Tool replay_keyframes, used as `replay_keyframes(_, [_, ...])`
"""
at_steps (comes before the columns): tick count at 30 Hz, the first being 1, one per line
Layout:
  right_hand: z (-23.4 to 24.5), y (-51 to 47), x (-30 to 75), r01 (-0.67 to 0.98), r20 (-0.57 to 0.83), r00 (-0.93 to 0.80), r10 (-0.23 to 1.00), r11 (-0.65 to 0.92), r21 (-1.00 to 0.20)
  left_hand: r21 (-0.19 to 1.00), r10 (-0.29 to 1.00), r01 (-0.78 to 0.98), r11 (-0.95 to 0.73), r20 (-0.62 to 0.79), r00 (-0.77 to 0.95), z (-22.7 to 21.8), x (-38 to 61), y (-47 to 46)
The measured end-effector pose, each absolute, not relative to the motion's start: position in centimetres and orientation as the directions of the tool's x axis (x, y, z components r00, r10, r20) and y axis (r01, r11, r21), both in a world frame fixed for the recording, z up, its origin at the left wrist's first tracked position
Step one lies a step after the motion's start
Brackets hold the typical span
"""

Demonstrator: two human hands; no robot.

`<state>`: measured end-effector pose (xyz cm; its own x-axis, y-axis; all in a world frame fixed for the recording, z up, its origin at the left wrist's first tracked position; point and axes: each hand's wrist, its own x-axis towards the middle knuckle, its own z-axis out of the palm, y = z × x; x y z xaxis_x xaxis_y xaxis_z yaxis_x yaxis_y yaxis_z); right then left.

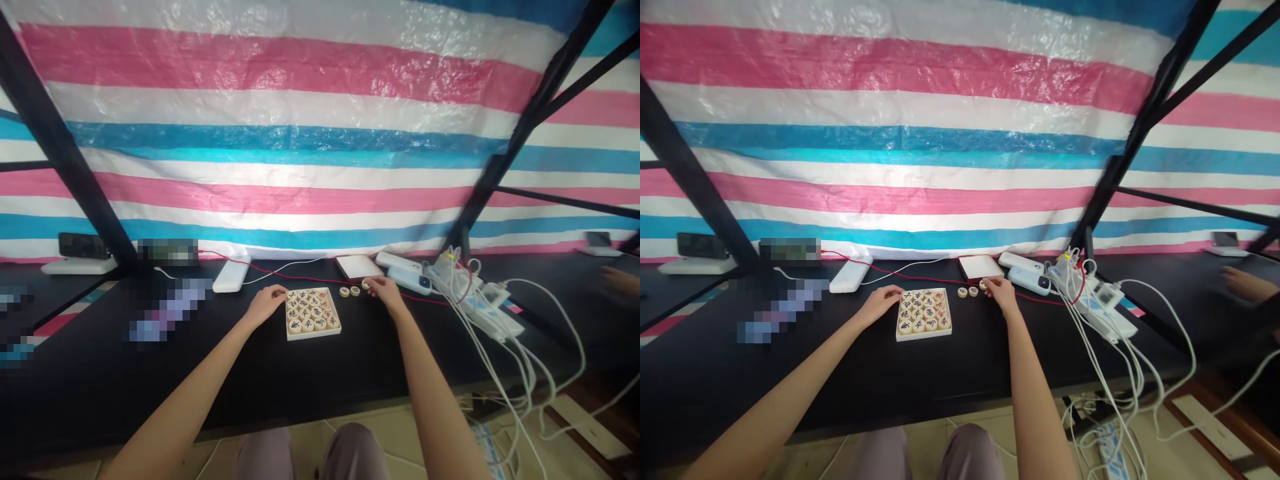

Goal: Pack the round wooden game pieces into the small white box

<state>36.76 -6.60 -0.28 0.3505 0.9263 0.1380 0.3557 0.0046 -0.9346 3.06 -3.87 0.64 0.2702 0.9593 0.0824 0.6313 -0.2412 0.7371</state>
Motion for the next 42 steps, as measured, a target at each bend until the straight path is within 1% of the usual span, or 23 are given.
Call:
replay_keyframes(3, [-0.6, -6.7, 36.8, 0.417, 0.118, 0.355, 0.927, -0.044, -0.908, 0.727, 0.956, 0.639, -0.251, 0.083, 0.281, 0.8, 3.1, -3.9])
replay_keyframes(6, [-0.8, -6.6, 36.3, 0.476, 0.146, 0.367, 0.919, -0.051, -0.878, 0.723, 0.951, 0.639, -0.263, 0.083, 0.297, 0.8, 3.1, -4.0])
replay_keyframes(9, [-1.0, -6.4, 35.9, 0.558, 0.239, 0.374, 0.896, -0.011, -0.83, 0.72, 0.941, 0.63, -0.291, 0.097, 0.324, 0.6, 3.0, -3.9])
replay_keyframes(12, [-0.9, -6.5, 35.6, 0.692, 0.385, 0.354, 0.852, 0.039, -0.721, 0.725, 0.931, 0.613, -0.315, 0.111, 0.346, 0.4, 3.0, -3.9])
replay_keyframes(13, [-0.7, -6.7, 35.4, 0.723, 0.414, 0.344, 0.843, 0.043, -0.69, 0.728, 0.93, 0.608, -0.318, 0.113, 0.351, 0.4, 3.0, -3.9])
replay_keyframes(15, [-0.1, -7.1, 34.7, 0.743, 0.42, 0.315, 0.851, 0.054, -0.667, 0.734, 0.927, 0.598, -0.321, 0.115, 0.357, 0.5, 3.0, -4.0])
replay_keyframes(17, [0.6, -7.7, 33.5, 0.722, 0.4, 0.208, 0.893, 0.136, -0.679, 0.737, 0.928, 0.595, -0.319, 0.115, 0.355, 0.6, 3.1, -4.2])
replay_keyframes(19, [1.3, -8.2, 32.1, 0.666, 0.399, 0.003, 0.917, 0.296, -0.685, 0.738, 0.929, 0.596, -0.317, 0.115, 0.351, 0.8, 3.1, -4.4])
replay_keyframes(21, [1.7, -8.6, 30.7, 0.622, 0.407, -0.201, 0.891, 0.437, -0.649, 0.737, 0.929, 0.596, -0.318, 0.117, 0.351, 0.9, 3.1, -4.6])
replay_keyframes(23, [1.7, -8.7, 29.7, 0.648, 0.398, -0.308, 0.864, 0.497, -0.577, 0.738, 0.929, 0.596, -0.317, 0.115, 0.352, 1.0, 3.1, -4.6])
replay_keyframes(26, [1.3, -8.6, 28.9, 0.72, 0.393, -0.321, 0.862, 0.491, -0.491, 0.737, 0.93, 0.599, -0.314, 0.11, 0.352, 1.0, 3.1, -4.6])
replay_keyframes(30, [1.0, -8.4, 28.2, 0.771, 0.42, -0.325, 0.847, 0.495, -0.402, 0.72, 0.929, 0.615, -0.32, 0.112, 0.351, 1.1, 3.2, -4.6])
replay_keyframes(34, [1.5, -8.6, 27.4, 0.804, 0.341, -0.418, 0.842, 0.517, -0.293, 0.724, 0.93, 0.611, -0.321, 0.118, 0.349, 1.2, 3.3, -4.8])
replay_keyframes(36, [1.6, -8.6, 27.1, 0.799, 0.302, -0.45, 0.841, 0.53, -0.285, 0.718, 0.93, 0.616, -0.323, 0.119, 0.349, 1.2, 3.4, -4.8])
replay_keyframes(38, [1.7, -8.6, 26.9, 0.79, 0.301, -0.462, 0.834, 0.541, -0.289, 0.707, 0.929, 0.627, -0.327, 0.116, 0.353, 1.2, 3.4, -4.7])
replay_keyframes(40, [1.8, -8.6, 27.0, 0.776, 0.356, -0.433, 0.829, 0.543, -0.321, 0.7, 0.929, 0.635, -0.327, 0.113, 0.354, 1.2, 3.4, -4.7])
replay_keyframes(42, [2.2, -8.8, 27.4, 0.746, 0.433, -0.354, 0.829, 0.53, -0.404, 0.699, 0.928, 0.636, -0.328, 0.112, 0.355, 1.3, 3.4, -4.7])
